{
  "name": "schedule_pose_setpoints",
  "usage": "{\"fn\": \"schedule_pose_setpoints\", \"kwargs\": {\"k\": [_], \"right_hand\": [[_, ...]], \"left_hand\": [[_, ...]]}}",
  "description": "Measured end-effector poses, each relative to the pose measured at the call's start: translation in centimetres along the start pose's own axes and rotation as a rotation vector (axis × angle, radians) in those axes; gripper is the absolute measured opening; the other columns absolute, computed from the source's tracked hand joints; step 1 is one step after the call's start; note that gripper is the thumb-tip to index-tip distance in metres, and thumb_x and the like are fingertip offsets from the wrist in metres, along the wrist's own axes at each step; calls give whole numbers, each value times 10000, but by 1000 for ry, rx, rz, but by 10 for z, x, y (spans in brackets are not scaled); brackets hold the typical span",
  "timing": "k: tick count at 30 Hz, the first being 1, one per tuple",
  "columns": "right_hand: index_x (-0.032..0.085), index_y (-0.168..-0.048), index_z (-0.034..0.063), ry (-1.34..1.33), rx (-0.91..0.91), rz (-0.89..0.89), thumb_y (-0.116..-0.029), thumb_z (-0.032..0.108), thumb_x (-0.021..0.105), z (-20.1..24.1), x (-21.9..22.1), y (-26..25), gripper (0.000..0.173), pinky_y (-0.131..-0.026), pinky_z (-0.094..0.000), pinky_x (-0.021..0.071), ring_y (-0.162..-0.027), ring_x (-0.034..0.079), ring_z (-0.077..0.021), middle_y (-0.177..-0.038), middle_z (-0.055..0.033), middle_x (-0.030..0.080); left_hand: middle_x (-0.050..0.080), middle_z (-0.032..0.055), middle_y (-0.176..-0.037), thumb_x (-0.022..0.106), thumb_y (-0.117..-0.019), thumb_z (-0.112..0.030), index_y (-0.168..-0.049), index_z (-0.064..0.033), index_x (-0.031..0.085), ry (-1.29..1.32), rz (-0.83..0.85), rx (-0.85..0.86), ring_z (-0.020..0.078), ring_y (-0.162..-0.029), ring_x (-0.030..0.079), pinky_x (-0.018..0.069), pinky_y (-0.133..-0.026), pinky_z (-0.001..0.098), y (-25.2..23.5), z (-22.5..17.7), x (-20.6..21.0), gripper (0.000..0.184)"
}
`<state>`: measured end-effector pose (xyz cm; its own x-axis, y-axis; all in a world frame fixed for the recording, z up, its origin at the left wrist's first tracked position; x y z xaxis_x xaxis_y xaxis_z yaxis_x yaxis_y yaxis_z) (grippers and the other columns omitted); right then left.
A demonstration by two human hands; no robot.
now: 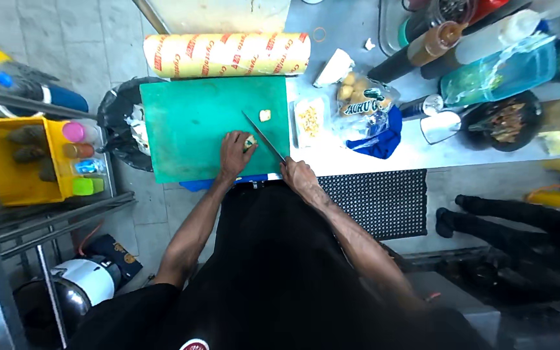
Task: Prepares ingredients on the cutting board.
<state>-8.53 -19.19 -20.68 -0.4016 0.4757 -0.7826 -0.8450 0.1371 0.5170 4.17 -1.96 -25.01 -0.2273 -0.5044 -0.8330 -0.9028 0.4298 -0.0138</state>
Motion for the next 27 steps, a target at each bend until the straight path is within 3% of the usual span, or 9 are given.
{"fn": "schedule_pose_setpoints", "kwargs": {"k": [3,5,8,12,17,20,24,27], "right_hand": [[603,-1136,89,44,16,-2,-1083,361,475,7,-1,3,305,-569,-547,558,-759,700,-395,-813,-187,654],[599,-1136,86,84,11,4,-1082,346,476,13,-4,7,293,-570,-538,559,-759,700,-393,-807,-183,651],[591,-1140,74,169,38,68,-1079,305,483,23,-10,15,263,-591,-532,563,-788,708,-395,-834,-189,662],[579,-1153,63,233,92,146,-1064,241,499,25,-7,18,215,-604,-533,565,-806,712,-403,-864,-200,672],[576,-1231,49,164,80,98,-1102,290,395,26,39,-43,328,-705,-552,590,-884,726,-416,-946,-217,698],[580,-1208,50,166,57,88,-1105,283,386,41,32,-55,321,-709,-544,587,-901,722,-411,-962,-212,696],[571,-1216,37,248,129,231,-1073,201,443,53,-5,-20,252,-707,-548,592,-931,719,-406,-1019,-219,685],[563,-1226,33,223,175,280,-1081,229,433,51,4,-10,276,-715,-556,593,-936,719,-414,-1034,-228,682]], "left_hand": [[630,171,-1291,701,-916,-542,-1319,-91,634,57,-44,-93,358,-1200,591,496,-1014,512,11,4,1,609],[609,177,-1322,708,-916,-527,-1331,-75,611,97,-43,-78,345,-1246,572,487,-1056,478,13,3,-2,621],[615,194,-1291,693,-950,-410,-1259,-34,633,110,-50,32,335,-1257,574,481,-1080,435,9,-2,-3,491],[648,184,-1201,648,-976,-247,-1128,-22,667,122,-67,128,314,-1180,618,516,-1028,390,2,-8,0,273],[672,188,-1185,656,-958,-198,-1090,-14,691,145,-128,129,313,-1154,645,533,-1009,398,3,-2,1,230],[667,189,-1190,670,-963,-237,-1101,-13,688,152,-130,129,312,-1165,637,525,-1023,398,6,-2,-2,263],[649,190,-1184,704,-955,-352,-1151,-21,663,177,-141,87,292,-1114,648,551,-979,388,11,0,-14,387],[654,185,-1193,671,-967,-337,-1147,-24,672,135,-116,107,310,-1152,627,524,-1007,399,13,3,-9,361]]}}
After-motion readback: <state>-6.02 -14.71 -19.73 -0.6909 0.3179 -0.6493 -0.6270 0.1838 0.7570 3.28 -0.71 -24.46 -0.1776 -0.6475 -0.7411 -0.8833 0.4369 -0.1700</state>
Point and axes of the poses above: each hand's wrist, its own y-axis away from the middle knuckle, its own x-axis out of the palm, z = x × y, the point moved 10 cm from there along -y, towards the middle knuckle
